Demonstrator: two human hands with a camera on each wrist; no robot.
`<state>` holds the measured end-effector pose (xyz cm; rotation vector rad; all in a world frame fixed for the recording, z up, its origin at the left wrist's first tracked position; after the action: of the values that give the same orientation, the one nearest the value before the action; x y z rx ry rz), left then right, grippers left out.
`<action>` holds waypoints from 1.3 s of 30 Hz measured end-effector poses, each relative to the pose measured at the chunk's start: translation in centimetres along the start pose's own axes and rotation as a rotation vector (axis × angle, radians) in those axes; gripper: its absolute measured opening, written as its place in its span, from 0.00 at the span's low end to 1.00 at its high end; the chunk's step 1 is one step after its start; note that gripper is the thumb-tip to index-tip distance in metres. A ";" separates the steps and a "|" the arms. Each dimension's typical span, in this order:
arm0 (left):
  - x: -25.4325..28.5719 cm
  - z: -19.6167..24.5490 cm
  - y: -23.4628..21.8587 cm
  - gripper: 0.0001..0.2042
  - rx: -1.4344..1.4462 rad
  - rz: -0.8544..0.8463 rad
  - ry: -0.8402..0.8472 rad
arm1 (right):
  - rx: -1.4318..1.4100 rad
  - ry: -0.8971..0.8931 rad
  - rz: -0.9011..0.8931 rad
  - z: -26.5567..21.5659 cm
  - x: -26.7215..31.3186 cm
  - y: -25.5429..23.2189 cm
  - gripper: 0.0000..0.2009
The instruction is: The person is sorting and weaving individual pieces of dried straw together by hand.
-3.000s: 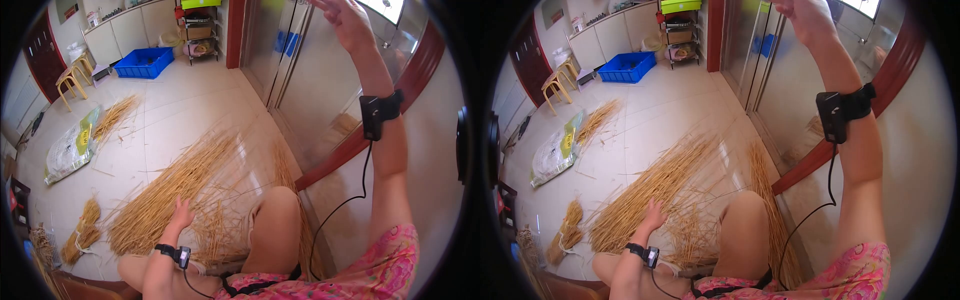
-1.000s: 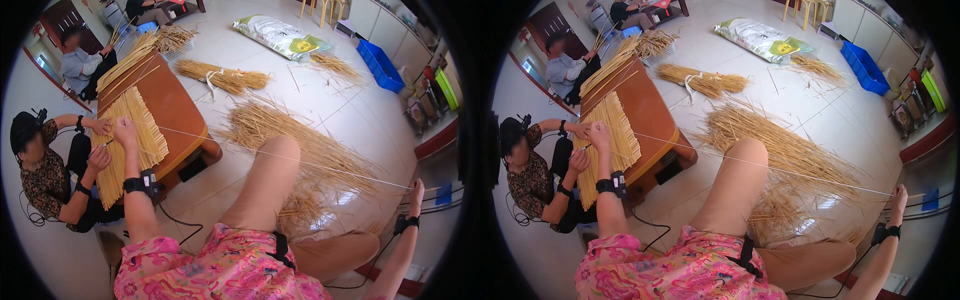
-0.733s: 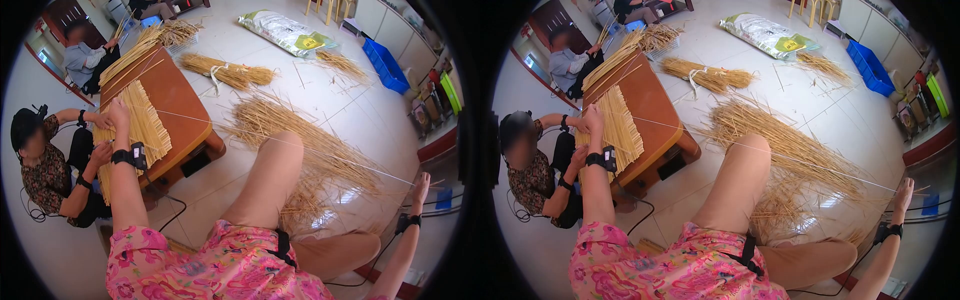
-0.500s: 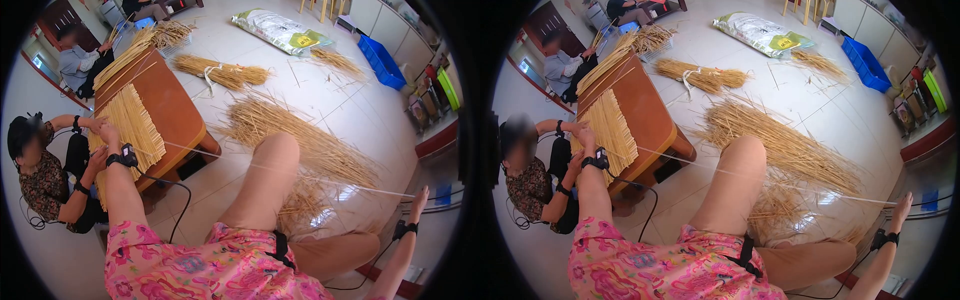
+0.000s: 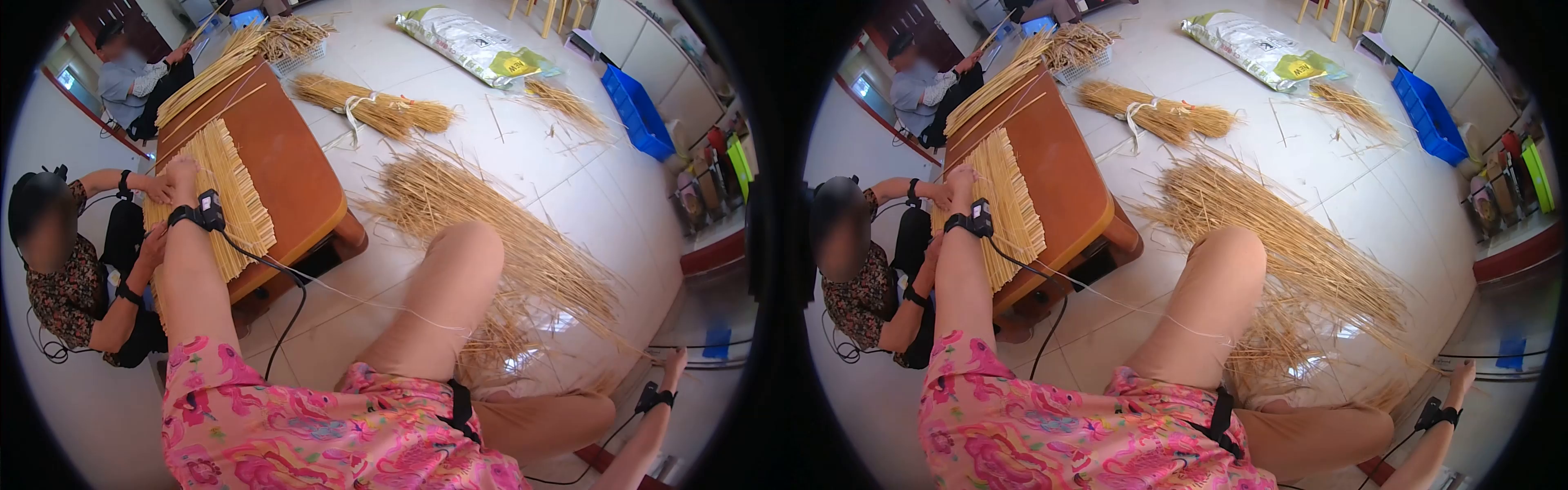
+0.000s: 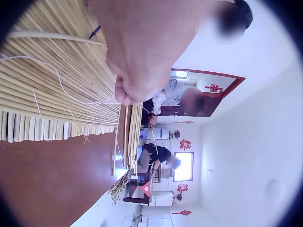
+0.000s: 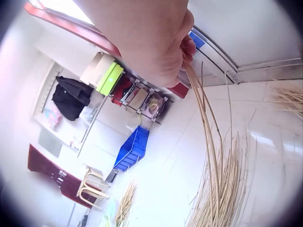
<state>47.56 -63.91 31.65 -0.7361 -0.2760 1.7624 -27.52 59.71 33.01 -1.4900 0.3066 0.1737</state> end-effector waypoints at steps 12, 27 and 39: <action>5.9 -0.5 1.8 0.16 -0.169 -0.013 -0.295 | -0.063 -0.111 0.045 -3.9 0.7 -0.8 0.09; 47.5 37.5 4.2 0.23 0.191 -1.056 1.009 | -0.189 -0.296 0.093 -13.0 4.4 -8.6 0.09; 64.7 40.8 4.0 0.09 0.215 -1.340 1.685 | -0.304 -0.360 0.099 -20.8 8.3 -14.9 0.09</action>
<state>9.71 2.25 39.38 -1.1837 0.4977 -0.3533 -17.09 37.29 43.58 -1.7074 0.0627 0.5816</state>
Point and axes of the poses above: each hand's wrist, its own x-axis away from the middle knuckle, its own y-axis out of the palm, z = x × y, the point moved 7 cm from there along -x, towards the middle knuckle, and after that the axes turned 7 degrees about z, right-handed, at the moved point
